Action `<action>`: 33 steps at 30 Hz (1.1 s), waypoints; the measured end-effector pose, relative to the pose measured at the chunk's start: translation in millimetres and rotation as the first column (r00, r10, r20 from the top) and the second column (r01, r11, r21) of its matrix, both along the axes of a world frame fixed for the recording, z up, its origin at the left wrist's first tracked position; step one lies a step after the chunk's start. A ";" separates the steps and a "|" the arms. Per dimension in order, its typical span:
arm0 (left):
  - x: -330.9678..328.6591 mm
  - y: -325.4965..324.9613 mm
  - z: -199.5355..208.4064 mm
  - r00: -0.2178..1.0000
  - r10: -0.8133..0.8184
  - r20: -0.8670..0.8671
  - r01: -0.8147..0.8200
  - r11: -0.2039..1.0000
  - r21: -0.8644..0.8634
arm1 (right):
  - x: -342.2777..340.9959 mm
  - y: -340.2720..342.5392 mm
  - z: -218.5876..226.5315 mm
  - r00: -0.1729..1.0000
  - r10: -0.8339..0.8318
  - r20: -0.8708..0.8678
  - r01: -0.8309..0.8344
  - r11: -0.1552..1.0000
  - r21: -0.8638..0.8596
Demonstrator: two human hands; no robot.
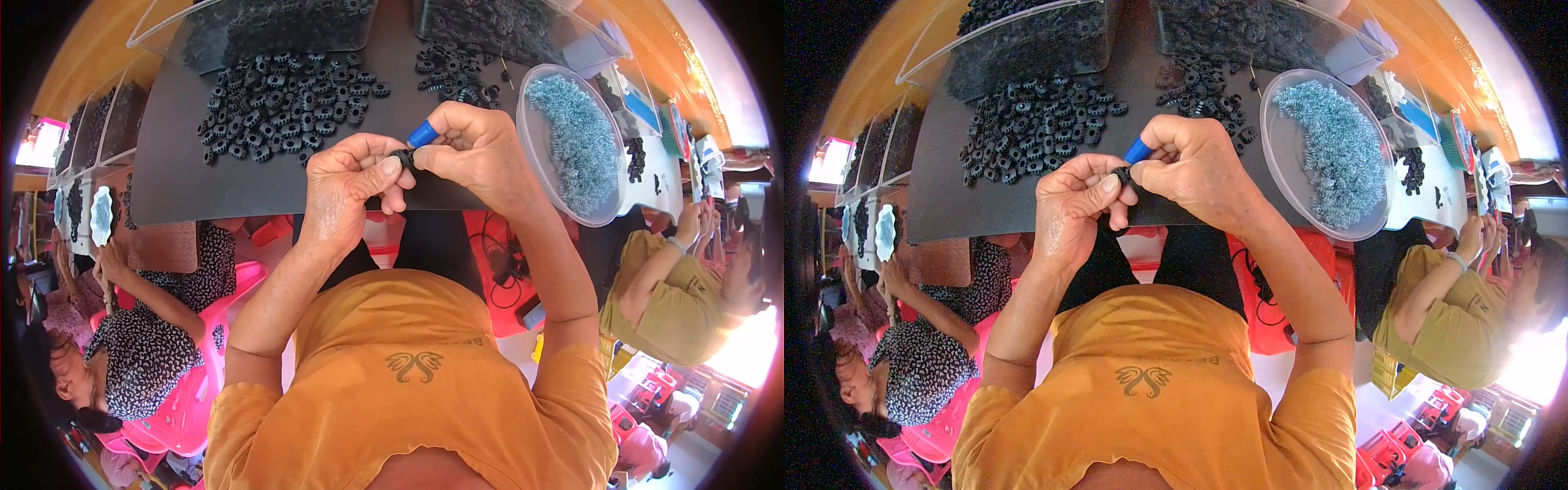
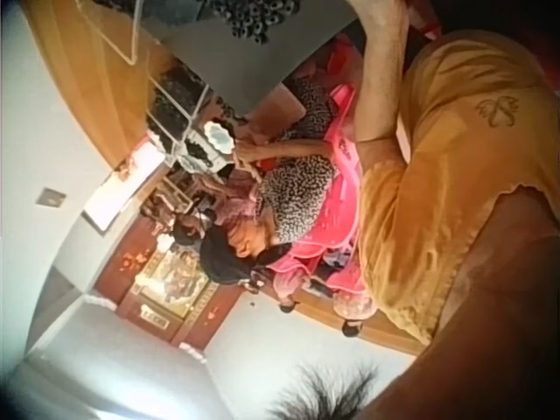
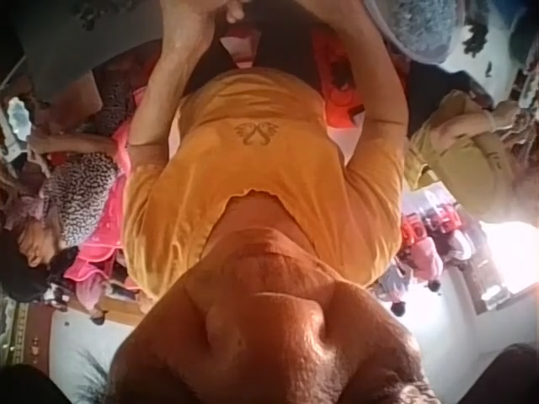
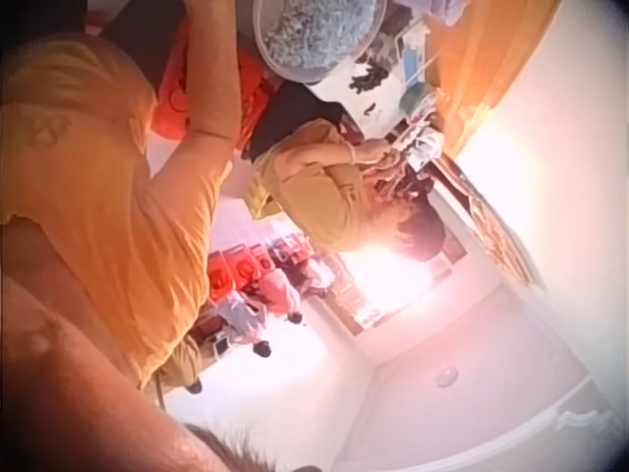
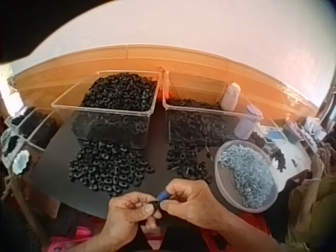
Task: Assembling small plastic components by fitting a blue cap onto a black gear-shaped piece.
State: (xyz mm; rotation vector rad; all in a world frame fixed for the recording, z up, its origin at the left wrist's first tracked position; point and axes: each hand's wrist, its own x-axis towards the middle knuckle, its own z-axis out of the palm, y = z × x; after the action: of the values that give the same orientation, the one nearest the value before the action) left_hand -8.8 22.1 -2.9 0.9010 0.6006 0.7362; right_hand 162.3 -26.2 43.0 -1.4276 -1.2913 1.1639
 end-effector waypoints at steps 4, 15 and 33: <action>-0.6 -1.2 -1.2 1.000 0.012 -0.002 -0.012 1.000 0.014 | -3.3 -0.5 -6.7 0.999 0.001 -0.045 0.001 0.999 0.044; 4.0 -6.7 -2.8 0.987 0.053 -0.150 -0.039 0.994 0.097 | -6.7 -7.7 -17.0 0.931 -0.081 0.357 -0.009 0.970 0.242; 7.9 26.9 21.1 0.794 0.389 -0.467 0.413 0.220 0.884 | 6.9 -30.5 -38.9 0.917 -0.315 0.246 0.235 0.923 0.305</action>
State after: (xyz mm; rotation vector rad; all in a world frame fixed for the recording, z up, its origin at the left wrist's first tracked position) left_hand -0.8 49.0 18.2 2.5105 0.6542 0.7677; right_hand 169.2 -56.7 4.1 -1.5534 -1.3324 0.5766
